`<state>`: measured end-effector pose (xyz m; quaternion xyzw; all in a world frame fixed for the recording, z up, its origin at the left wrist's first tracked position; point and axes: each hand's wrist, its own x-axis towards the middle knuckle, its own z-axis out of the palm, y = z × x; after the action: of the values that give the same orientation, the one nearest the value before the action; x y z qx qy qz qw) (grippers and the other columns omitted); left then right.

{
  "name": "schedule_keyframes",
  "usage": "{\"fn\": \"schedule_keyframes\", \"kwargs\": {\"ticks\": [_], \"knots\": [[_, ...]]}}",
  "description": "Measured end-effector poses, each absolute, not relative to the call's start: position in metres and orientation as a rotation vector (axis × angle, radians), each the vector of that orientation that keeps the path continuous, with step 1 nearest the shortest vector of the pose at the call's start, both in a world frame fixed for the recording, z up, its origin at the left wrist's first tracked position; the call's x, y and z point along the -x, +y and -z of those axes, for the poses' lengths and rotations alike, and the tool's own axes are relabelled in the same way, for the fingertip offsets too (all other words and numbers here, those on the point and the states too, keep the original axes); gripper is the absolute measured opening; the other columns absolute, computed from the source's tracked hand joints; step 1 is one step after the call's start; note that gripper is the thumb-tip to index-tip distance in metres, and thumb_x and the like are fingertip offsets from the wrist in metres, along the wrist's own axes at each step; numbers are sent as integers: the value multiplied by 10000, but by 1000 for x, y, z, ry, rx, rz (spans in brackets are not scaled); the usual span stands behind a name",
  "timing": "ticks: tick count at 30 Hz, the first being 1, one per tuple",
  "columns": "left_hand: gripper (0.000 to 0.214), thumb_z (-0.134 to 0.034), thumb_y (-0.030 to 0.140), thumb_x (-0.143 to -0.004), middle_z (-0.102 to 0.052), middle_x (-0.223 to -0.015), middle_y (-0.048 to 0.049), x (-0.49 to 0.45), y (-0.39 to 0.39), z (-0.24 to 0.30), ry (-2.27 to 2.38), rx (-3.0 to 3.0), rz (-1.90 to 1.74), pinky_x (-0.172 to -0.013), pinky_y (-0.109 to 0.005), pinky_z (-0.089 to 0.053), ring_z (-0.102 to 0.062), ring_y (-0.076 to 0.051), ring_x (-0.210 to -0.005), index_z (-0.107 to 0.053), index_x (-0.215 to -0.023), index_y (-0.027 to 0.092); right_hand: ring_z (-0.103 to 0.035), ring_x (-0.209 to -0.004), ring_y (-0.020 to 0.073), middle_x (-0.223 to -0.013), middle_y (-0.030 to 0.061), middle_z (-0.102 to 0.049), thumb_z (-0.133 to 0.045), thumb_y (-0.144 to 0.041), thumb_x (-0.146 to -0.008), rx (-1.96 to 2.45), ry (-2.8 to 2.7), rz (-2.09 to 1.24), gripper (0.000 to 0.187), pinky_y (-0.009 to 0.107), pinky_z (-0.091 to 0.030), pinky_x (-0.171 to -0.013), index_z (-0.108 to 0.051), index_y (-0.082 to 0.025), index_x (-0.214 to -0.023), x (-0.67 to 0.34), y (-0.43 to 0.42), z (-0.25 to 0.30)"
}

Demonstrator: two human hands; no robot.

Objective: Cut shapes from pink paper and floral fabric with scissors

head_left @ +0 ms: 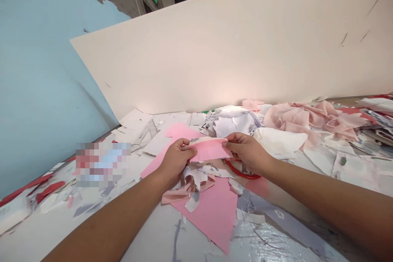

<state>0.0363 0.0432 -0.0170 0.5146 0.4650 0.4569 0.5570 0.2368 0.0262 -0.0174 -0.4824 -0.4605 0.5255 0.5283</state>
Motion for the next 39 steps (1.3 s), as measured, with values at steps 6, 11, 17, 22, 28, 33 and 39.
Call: {"fn": "schedule_keyframes", "kwargs": {"ticks": [6,11,17,22,28,33,39], "knots": [[264,-656,188,-585,-320,-474,99,-33,47,3,1084,-1369,-965,-355,-150,-235,-284,-38,-388,-405,-666,204,-521,-589,105,-723,-12,-562,-626,-301,-669,1358,-1503,-1160,267,232,-435,-529,-567,-226,-919,-249,23,-11],[205,-626,172,-623,-367,-500,80,-33,41,-10,1022,-1540,-777,-397,-161,-253,-330,-43,-429,-423,-647,187,-524,-701,127,-836,13,-587,-617,-393,-674,1340,-1829,-1125,300,230,-389,-578,-604,-225,-923,-245,16,-25],[168,-650,177,-628,-390,-531,69,-33,33,-24,1000,-1592,-721,-422,-161,-302,-375,-44,-459,-492,-685,174,-345,-480,60,-529,-58,-416,-626,-306,-645,1297,-1890,-1202,155,201,-242,-452,-548,-182,-594,-235,12,-22],[291,-624,424,-663,-502,-623,21,-37,34,-24,845,-1215,-868,-495,-216,-424,-492,-87,-529,-528,-759,166,-436,-492,67,-550,-55,-487,-666,-275,-609,1133,-1481,-1417,189,190,-302,-462,-506,-173,-607,-229,13,-13],[513,-517,603,-661,-557,-573,-45,-41,29,-3,639,-1010,-686,-457,-248,-407,-518,-128,-466,-555,-802,112,-502,-509,95,-618,-27,-565,-670,-335,-619,1133,-1240,-1404,228,211,-348,-470,-513,-182,-680,-220,10,-1],[273,-592,371,-709,-583,-593,-30,-47,19,5,660,-1097,-719,-374,-193,-309,-474,-91,-407,-535,-876,163,-364,-443,59,-512,-65,-411,-637,-358,-631,1237,-1270,-1240,250,196,-272,-428,-457,-185,-620,-212,2,-2],[174,-614,267,-671,-497,-407,9,-64,10,11,843,-1038,-859,-346,-231,-360,-436,-108,-324,-486,-618,163,-208,-429,65,-477,-72,-224,-564,-401,-649,1383,-1348,-919,361,209,-166,-405,-290,-200,-524,-204,-5,-2]]}}
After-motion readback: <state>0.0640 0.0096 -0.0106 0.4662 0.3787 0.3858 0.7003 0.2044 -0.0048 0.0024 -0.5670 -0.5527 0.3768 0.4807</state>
